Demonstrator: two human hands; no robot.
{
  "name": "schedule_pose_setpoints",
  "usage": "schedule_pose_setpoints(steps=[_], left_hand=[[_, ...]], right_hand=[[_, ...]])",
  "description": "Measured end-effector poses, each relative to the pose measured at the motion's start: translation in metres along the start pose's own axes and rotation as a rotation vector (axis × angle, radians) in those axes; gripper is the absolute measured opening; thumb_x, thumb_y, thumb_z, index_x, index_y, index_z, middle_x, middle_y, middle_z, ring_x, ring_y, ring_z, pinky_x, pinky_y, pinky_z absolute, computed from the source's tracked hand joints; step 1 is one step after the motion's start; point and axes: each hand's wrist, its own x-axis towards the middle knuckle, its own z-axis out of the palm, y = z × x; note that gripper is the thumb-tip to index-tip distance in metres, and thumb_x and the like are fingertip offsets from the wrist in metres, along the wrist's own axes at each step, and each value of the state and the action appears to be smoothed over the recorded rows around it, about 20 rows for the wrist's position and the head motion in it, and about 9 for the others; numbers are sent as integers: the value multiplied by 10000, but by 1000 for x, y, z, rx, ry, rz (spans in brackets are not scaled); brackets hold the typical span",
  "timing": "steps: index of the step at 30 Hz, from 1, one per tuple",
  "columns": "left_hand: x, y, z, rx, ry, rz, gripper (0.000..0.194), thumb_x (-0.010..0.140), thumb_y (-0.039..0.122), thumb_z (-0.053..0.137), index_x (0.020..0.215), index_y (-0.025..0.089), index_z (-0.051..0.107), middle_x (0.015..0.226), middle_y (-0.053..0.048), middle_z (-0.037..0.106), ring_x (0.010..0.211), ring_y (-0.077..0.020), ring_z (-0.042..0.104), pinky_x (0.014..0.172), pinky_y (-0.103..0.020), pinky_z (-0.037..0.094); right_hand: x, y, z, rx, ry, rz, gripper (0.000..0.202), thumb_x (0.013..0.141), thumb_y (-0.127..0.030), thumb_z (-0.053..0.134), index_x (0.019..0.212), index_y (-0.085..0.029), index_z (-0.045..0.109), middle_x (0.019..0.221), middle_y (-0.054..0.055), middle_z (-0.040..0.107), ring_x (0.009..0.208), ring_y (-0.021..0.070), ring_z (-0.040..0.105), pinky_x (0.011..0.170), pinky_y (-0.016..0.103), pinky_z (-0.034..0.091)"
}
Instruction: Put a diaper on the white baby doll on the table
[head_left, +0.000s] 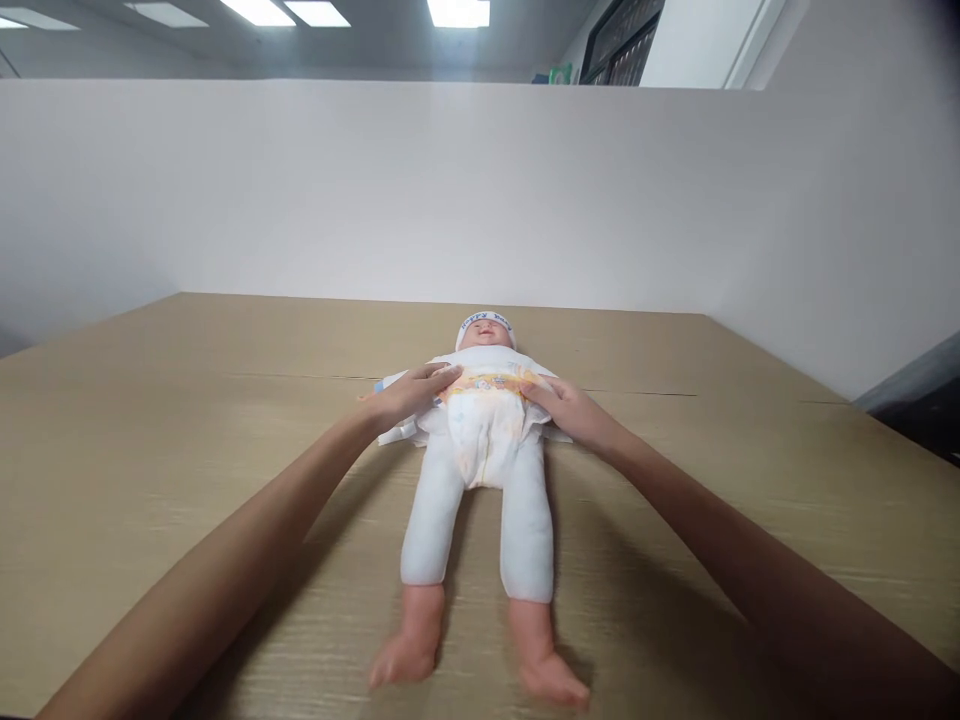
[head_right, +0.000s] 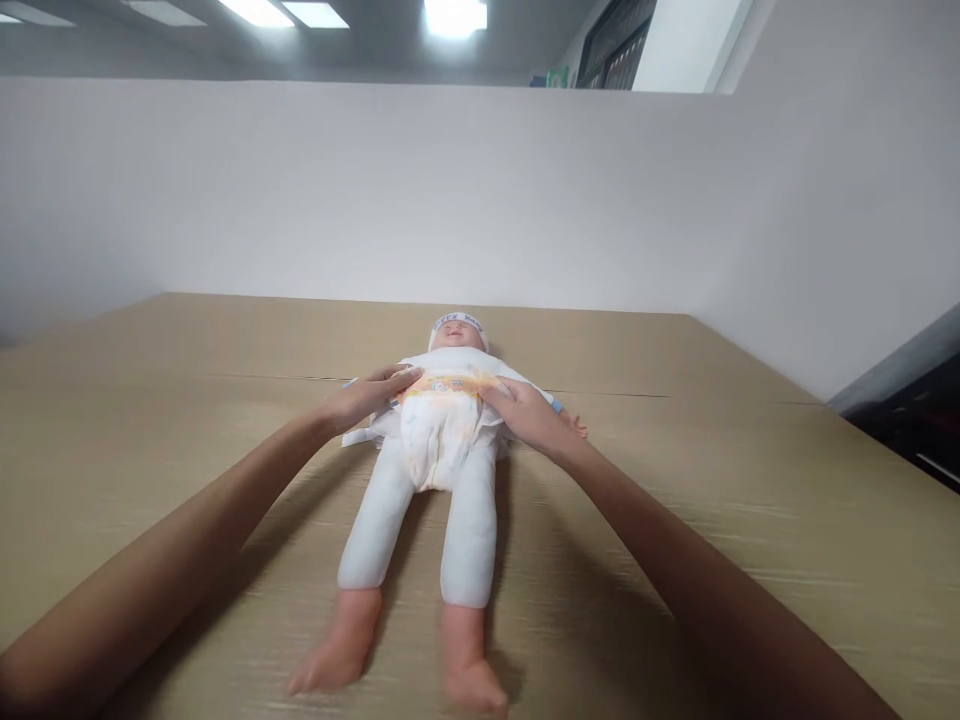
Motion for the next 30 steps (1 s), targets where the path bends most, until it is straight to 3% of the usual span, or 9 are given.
schedule_pose_setpoints(steps=[2,4,8,10,12,14,17,25,30], left_hand=[[2,2,-2,105,-18,-10,592,955,776,588,773,212,586,749,-7,635,662,-173,562,624,-310,392],[3,7,-3,288,76,-2,527,1005,702,561,790,221,557,738,4,615,665,-178,550,634,-319,369],[-3,29,3,670,314,212,193,1041,407,588,1027,223,646,1045,-61,733,1024,-281,638,859,-387,463],[-6,46,15,753,347,374,182,1054,356,567,1102,206,659,1178,-95,730,1177,-311,603,981,-424,467],[-6,63,32,759,242,517,222,1075,382,557,1147,205,669,1241,-101,722,1247,-313,585,1064,-441,455],[-2,75,50,773,63,594,251,1081,422,565,1161,219,690,1273,-92,718,1282,-310,584,1116,-457,436],[9,77,71,856,-114,535,281,1054,471,625,1129,221,728,1295,-91,722,1308,-328,581,1117,-493,428],[18,56,77,880,-65,452,395,957,560,714,1157,224,765,1338,-88,729,1325,-361,557,1140,-550,413],[16,57,78,883,-56,444,491,859,630,790,1138,227,768,1372,-100,719,1324,-385,554,1159,-576,409]], right_hand=[[-5,0,-6,-119,69,-3,426,962,-611,648,1014,-210,781,927,44,797,833,247,701,759,328,530],[-14,5,-11,-244,182,-36,373,985,-567,633,1038,-220,761,932,44,798,800,228,704,746,321,513],[-45,28,-18,-417,286,-141,323,1001,-524,636,1083,-226,730,911,43,769,729,204,665,720,331,485],[-58,42,-20,-487,267,-167,321,1000,-528,644,1082,-228,722,926,46,755,711,205,635,723,346,475],[-65,53,-21,-528,240,-172,313,1008,-530,631,1051,-231,713,918,48,735,727,217,617,737,359,465],[-66,58,-21,-561,231,-154,305,1006,-536,626,996,-239,697,855,41,696,759,237,605,737,362,445],[-61,59,-18,-586,235,-110,284,981,-527,636,936,-248,657,795,30,654,812,258,602,741,357,417],[-61,51,-17,-507,149,203,451,869,-694,696,865,-252,610,711,-9,628,692,220,574,643,324,346],[-60,48,-28,-332,21,157,525,936,-705,587,699,-237,576,636,-18,521,636,183,486,626,315,313]])
